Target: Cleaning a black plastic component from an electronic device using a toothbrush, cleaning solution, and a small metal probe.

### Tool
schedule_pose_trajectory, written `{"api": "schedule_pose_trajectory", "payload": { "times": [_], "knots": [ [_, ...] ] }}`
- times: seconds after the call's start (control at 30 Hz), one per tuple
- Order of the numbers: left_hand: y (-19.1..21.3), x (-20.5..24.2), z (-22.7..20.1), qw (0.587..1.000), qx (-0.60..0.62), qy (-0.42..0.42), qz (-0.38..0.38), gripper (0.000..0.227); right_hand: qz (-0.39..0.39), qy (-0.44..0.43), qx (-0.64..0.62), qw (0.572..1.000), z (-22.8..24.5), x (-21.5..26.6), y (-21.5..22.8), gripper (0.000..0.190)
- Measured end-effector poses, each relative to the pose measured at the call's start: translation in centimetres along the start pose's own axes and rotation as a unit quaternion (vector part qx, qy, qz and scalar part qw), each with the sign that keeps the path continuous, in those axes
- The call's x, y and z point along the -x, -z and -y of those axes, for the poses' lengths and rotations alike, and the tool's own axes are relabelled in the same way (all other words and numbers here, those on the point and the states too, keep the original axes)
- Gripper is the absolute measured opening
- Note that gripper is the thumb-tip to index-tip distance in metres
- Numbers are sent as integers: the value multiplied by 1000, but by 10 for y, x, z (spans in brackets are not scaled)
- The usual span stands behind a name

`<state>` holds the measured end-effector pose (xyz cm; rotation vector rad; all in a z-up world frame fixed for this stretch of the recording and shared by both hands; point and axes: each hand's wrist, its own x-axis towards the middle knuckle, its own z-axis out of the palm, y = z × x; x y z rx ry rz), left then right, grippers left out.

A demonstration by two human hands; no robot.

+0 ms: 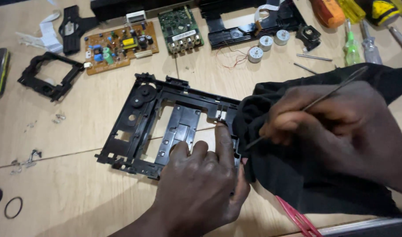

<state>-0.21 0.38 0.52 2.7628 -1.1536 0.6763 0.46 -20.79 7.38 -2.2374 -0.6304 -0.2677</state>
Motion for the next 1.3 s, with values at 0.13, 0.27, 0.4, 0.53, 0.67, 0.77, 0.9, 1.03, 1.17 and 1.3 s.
{"api": "schedule_pose_trajectory", "payload": {
  "times": [0.13, 0.27, 0.4, 0.53, 0.67, 0.77, 0.9, 1.03, 1.17, 1.3],
  "knots": [
    [-1, 1, -1, 999, 2, 1, 46, 79, 29, 28, -18, 999, -2, 0, -7, 32],
    [-1, 1, 0, 999, 5, 5, 35, 73, 31, -43, -49, 997, -8, 0, -11, 36],
    [-2, 1, 0, 999, 14, 5, 48, 76, 29, 18, 33, 999, -2, 0, -8, 34],
    [-1, 2, 0, 1000, 7, 10, 29, 73, 19, 60, 33, 997, -3, 10, -8, 22],
    [0, 1, 0, 999, 4, 9, 32, 79, 55, 31, 130, 990, 3, 15, -10, 23],
    [1, 3, 1, 999, 24, 9, 37, 78, 40, 18, 65, 997, 8, 8, -13, 33],
    [1, 2, 0, 1000, 13, 9, 11, 72, 6, 10, 32, 999, 4, 8, -16, 37],
    [2, 2, 1, 999, 14, 6, 28, 79, 2, 43, 48, 998, 4, 10, -10, 23],
    [2, 2, 2, 1000, 11, 8, 13, 77, 79, 20, 108, 991, -3, 16, -5, 23],
    [3, 2, 1, 1000, 2, 11, 15, 74, 34, 8, 64, 997, 10, 6, -9, 10]
  ]
}}
